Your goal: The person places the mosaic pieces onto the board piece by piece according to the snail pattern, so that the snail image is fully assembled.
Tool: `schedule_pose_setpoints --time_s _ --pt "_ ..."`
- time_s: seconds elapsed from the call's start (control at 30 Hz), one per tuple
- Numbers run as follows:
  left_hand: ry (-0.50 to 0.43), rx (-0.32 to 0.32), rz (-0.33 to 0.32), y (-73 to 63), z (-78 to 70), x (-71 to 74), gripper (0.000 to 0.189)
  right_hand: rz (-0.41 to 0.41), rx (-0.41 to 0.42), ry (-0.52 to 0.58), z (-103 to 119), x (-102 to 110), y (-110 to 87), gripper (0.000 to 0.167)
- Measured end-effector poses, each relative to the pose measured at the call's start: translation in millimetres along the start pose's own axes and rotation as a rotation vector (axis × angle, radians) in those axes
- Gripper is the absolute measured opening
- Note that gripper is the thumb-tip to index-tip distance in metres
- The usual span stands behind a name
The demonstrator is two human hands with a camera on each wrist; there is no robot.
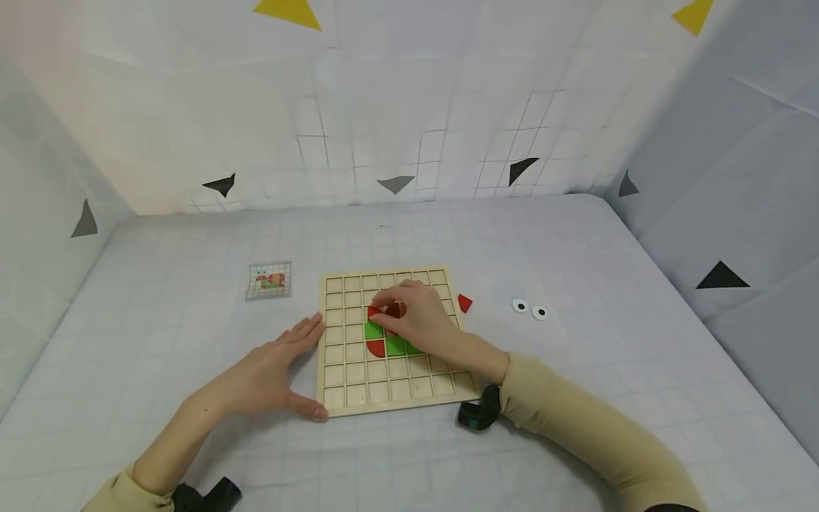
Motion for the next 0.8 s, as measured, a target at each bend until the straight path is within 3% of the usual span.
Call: schedule_pose_setpoints --time_s 0.37,0.8 --pt "-0.002 0.007 0.005 0.8 -0.6 0.1 0.132 -0.037 0.106 -0.052 6.9 -4.6 1.3 0.016" --pt "0.000 -0.004 0.005 -0.2 -1.4 0.2 0.133 -0.060 0.137 -0.055 9.0 -3.6 -1.2 0.016"
Point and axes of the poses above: each hand's wrist, its own y-axis towards the middle knuckle, its own x-axis out of the back of the hand, z = x × y, the point moved 10 cm from there along y, towards the middle knuckle, and after that the axes turned 8 degrees about z, right-handed, at the moved point
